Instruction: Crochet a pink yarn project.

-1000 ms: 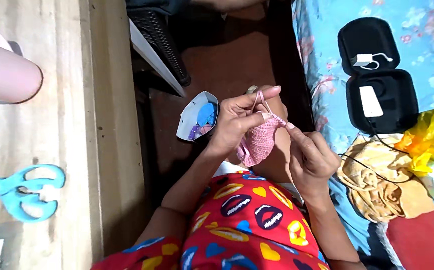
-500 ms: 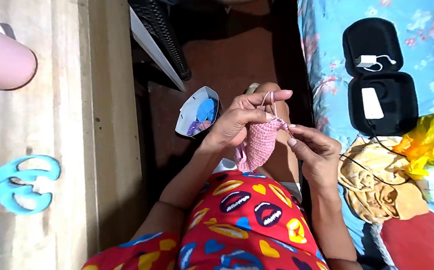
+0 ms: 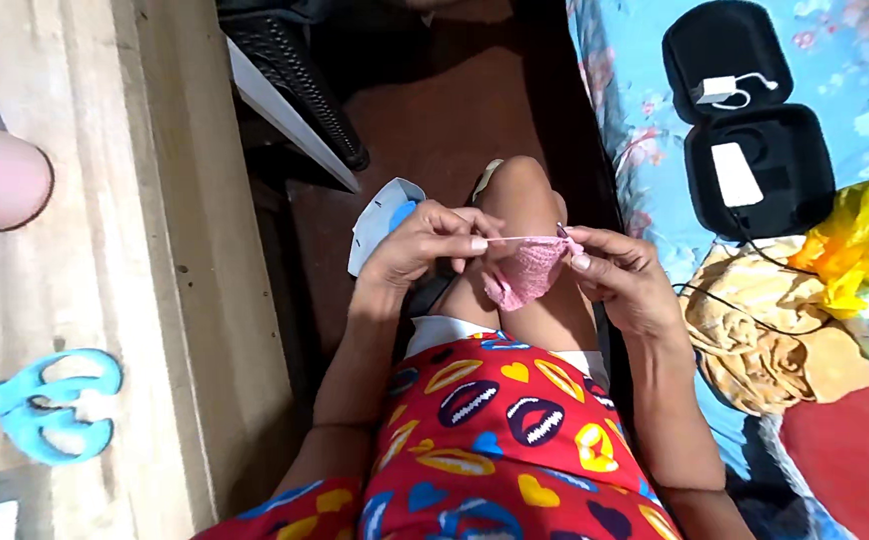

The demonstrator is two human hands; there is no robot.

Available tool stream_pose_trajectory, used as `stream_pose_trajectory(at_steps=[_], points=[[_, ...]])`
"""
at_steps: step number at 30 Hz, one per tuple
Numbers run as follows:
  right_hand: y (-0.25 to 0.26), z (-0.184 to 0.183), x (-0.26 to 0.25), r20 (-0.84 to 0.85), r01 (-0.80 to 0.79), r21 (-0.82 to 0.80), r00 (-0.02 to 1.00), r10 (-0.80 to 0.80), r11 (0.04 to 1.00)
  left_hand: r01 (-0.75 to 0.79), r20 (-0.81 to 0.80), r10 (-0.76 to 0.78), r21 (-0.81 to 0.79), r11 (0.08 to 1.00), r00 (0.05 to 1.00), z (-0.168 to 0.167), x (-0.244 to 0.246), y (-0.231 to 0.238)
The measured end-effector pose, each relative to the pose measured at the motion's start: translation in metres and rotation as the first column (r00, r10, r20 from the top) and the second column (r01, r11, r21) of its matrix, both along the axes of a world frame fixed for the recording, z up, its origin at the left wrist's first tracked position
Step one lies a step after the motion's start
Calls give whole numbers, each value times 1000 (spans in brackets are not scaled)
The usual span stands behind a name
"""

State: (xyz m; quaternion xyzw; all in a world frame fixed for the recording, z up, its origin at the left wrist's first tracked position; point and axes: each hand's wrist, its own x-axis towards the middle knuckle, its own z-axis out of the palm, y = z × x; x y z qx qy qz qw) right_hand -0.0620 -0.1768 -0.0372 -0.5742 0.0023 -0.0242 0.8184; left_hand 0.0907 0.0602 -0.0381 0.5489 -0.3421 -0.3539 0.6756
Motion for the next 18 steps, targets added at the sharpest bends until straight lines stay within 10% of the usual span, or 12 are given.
stream_pose_trajectory(at_steps=[8, 18], points=[[-1, 1, 2, 23, 2, -49, 1000, -1, 999, -102, 31, 119, -330, 938, 992, 10, -19, -52], [23, 8, -7, 104, 334, -462, 940, -323, 822, -439, 51, 442, -52, 897, 896, 27, -52, -70]])
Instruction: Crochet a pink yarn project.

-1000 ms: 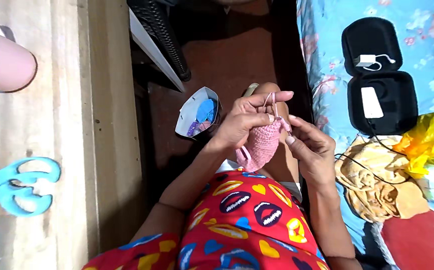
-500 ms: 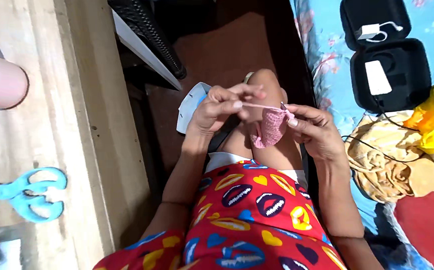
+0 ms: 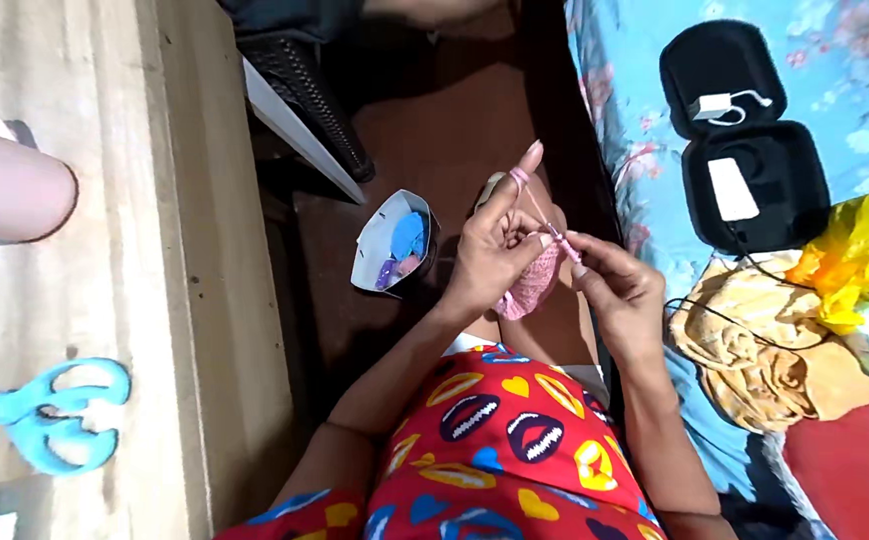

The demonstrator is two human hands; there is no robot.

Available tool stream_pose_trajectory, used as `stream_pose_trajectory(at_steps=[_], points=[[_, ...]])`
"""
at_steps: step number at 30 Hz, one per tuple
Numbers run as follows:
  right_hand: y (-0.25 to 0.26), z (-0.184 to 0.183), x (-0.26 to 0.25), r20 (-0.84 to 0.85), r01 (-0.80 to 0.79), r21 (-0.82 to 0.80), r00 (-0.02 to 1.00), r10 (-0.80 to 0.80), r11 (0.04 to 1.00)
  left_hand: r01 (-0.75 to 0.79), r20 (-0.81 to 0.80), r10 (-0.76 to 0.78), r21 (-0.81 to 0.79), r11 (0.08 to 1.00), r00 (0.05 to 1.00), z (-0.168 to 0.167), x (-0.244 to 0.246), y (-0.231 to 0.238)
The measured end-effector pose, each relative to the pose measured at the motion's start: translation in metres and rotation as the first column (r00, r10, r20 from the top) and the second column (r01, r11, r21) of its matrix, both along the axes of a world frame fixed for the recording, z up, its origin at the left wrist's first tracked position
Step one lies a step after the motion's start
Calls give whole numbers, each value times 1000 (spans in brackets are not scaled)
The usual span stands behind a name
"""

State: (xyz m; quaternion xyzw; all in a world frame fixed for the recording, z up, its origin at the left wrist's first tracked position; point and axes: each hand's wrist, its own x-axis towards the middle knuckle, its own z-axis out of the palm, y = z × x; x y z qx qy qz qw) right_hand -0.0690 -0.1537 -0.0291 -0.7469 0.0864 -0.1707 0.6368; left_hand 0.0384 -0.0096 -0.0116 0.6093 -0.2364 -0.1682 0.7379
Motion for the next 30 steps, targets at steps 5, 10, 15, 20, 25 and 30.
stream_pose_trajectory(at_steps=[5, 10, 15, 20, 25, 30], points=[[14, 0, 1, 165, 146, -406, 983, -84, 902, -187, 487, 116, 100, 977, 866, -12, -20, 0], [10, 15, 1, 36, -34, 362, 999, 23, 932, -178, 529, 201, -95, 979, 825, -18, -26, -2], [18, 6, -4, 169, 104, 76, 979, -115, 992, -101, 269, 142, -160, 982, 953, 4, -25, 3], [20, -3, -5, 411, 363, -459, 896, -168, 811, -69, 96, 88, -179, 981, 992, 14, -20, 8], [15, -2, -6, 417, 348, -549, 902, -112, 760, 13, 24, -8, -202, 979, 1000, 13, -2, 13], [10, 1, -10, 372, 284, -600, 927, -54, 748, 116, -122, -143, -202, 972, 982, 14, 11, 23]])
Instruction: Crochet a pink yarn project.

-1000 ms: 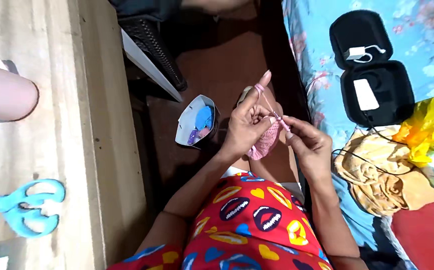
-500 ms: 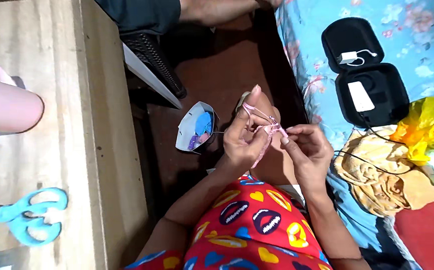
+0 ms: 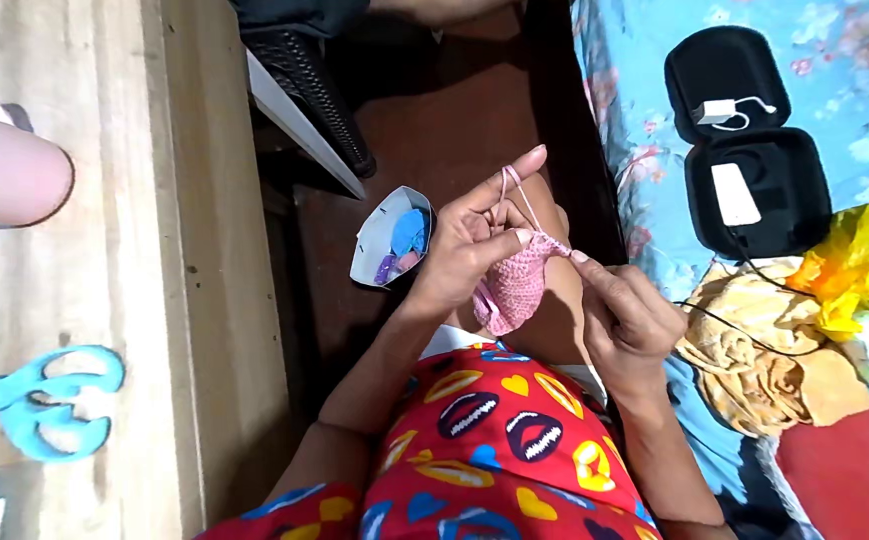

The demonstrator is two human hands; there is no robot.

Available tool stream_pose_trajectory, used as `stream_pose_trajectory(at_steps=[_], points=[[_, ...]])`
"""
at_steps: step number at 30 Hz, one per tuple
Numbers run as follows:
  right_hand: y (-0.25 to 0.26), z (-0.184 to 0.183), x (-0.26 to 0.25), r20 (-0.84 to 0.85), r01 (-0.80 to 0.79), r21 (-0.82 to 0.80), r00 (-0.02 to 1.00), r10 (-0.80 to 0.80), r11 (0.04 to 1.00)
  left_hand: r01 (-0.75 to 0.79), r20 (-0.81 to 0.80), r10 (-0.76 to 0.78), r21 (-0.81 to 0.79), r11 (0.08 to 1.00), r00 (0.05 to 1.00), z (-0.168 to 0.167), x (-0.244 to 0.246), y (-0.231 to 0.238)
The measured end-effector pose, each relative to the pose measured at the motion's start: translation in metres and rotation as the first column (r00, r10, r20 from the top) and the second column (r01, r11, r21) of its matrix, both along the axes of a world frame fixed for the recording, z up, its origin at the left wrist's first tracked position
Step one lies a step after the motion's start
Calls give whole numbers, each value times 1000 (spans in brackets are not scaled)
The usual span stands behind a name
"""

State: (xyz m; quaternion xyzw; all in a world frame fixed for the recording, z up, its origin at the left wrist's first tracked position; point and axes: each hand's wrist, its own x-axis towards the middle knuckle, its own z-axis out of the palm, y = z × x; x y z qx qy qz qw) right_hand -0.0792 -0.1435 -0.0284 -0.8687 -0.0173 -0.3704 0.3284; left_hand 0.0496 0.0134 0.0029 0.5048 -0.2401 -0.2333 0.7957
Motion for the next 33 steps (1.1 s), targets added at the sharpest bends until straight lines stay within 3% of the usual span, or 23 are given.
stream_pose_trajectory(at_steps=[4, 7, 10, 13, 14, 16, 18, 23, 28, 29, 31, 33], points=[[-5, 3, -2, -47, -65, 23, 997, 66, 998, 90, -108, -89, 0, 996, 990, -2, 8, 4], [-10, 4, -1, -58, -163, 205, 982, 179, 965, 143, -150, -144, -13, 990, 978, -3, 10, 5], [-12, 5, -1, -85, -210, 462, 957, 278, 862, 185, -179, -188, -33, 982, 966, -11, 13, 4], [-14, 4, 0, -117, -188, 682, 926, 360, 707, 303, -28, -320, -254, 919, 947, -75, 30, 0], [-15, 4, 0, -128, -172, 731, 916, 380, 660, 298, -10, -310, -251, 921, 951, -77, 30, -2], [-13, 7, 2, -158, -130, 763, 913, 376, 633, 188, -105, -193, -58, 981, 976, -31, 16, 0], [-10, 9, 3, -187, -103, 727, 922, 340, 679, 149, -92, -142, 76, 986, 986, -6, 9, 0], [-8, 5, 4, -212, -76, 701, 927, 308, 710, -42, 44, 35, 180, 983, 998, 1, -1, -4], [-6, 1, 5, -184, -71, 794, 919, 349, 603, -187, 203, 150, 178, 966, 968, -1, -11, -11], [-3, 2, 5, -181, -73, 784, 923, 340, 616, -214, 258, 161, 194, 957, 953, -2, -15, -11], [4, 8, 7, -185, -84, 675, 942, 279, 733, -327, 448, 192, 247, 912, 873, -4, -25, -12], [8, 14, 10, -172, -84, 571, 960, 219, 817, -447, 673, 227, 172, 878, 704, -12, -30, -15]])
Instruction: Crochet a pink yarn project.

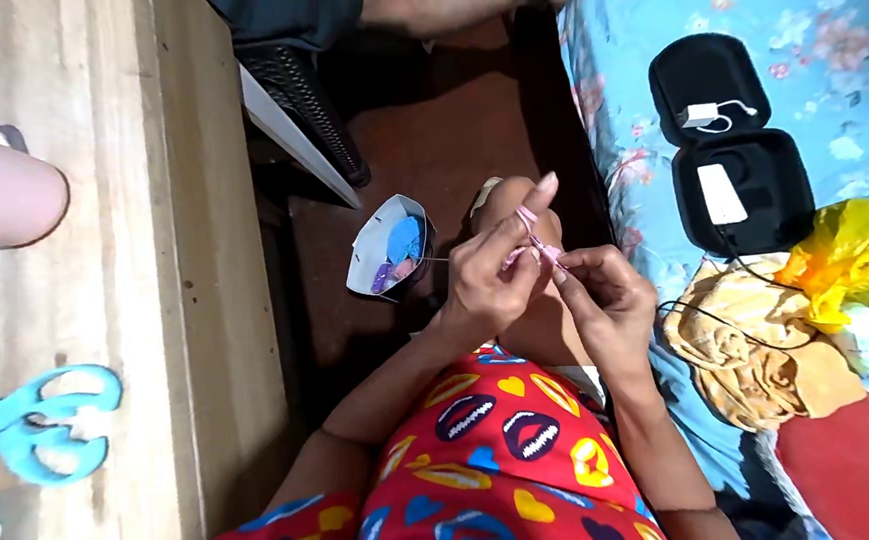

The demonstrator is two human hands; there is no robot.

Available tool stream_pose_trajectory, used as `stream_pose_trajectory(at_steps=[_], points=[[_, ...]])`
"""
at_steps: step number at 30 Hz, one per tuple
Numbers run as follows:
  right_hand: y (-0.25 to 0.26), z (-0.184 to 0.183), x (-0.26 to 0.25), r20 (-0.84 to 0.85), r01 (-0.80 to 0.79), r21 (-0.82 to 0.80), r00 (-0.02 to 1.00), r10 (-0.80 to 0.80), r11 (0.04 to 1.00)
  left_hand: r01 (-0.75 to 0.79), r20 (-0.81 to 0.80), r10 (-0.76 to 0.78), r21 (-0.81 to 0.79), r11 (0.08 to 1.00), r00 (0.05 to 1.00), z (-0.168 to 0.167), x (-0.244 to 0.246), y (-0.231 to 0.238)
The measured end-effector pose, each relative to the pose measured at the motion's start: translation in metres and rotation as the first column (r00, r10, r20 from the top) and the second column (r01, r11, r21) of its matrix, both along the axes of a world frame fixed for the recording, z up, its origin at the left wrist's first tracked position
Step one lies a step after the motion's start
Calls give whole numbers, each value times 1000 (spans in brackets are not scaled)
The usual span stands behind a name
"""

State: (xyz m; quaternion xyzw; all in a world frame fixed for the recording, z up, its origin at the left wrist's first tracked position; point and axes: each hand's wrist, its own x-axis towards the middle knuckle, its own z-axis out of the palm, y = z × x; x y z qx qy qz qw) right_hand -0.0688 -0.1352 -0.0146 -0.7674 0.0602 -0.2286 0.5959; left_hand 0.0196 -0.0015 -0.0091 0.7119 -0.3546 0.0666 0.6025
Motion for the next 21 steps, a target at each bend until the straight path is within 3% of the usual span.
stream_pose_trajectory(at_steps=[1, 3, 5, 6, 8, 10, 13, 17, 21], points=[[1, 3, 2, 1, 0, 6, 1000, 0, 1000, -19, 105, 21, -17, 1000, 994, -4, -1, -2], [-1, 5, 4, -25, -52, 223, 998, 59, 973, -22, 184, 37, -85, 996, 982, -11, -3, -4], [-3, 4, 4, -26, -101, 506, 991, 132, 857, 6, 89, 8, -154, 988, 996, -9, -4, -3], [-2, 3, 4, -19, -98, 551, 991, 130, 829, 25, 12, -24, -191, 981, 1000, -5, -4, -2], [1, -2, 0, 14, -35, 411, 999, 32, 911, 59, -137, -96, -252, 966, 986, 1, -4, 0], [5, -7, -3, 109, 69, 89, 991, -78, 994, 62, -256, -141, -293, 954, 956, 6, -4, 1], [7, -15, -2, 269, 261, -306, 946, -180, 916, 55, -342, -189, -364, 930, 920, 8, 0, 1], [8, -17, -1, 356, 363, -500, 914, -196, 786, 74, -383, -231, -383, 921, 895, 9, 5, 4], [4, -17, -2, 358, 360, -568, 918, -171, 740, 120, -470, -296, -369, 922, 832, 13, 15, 10]])
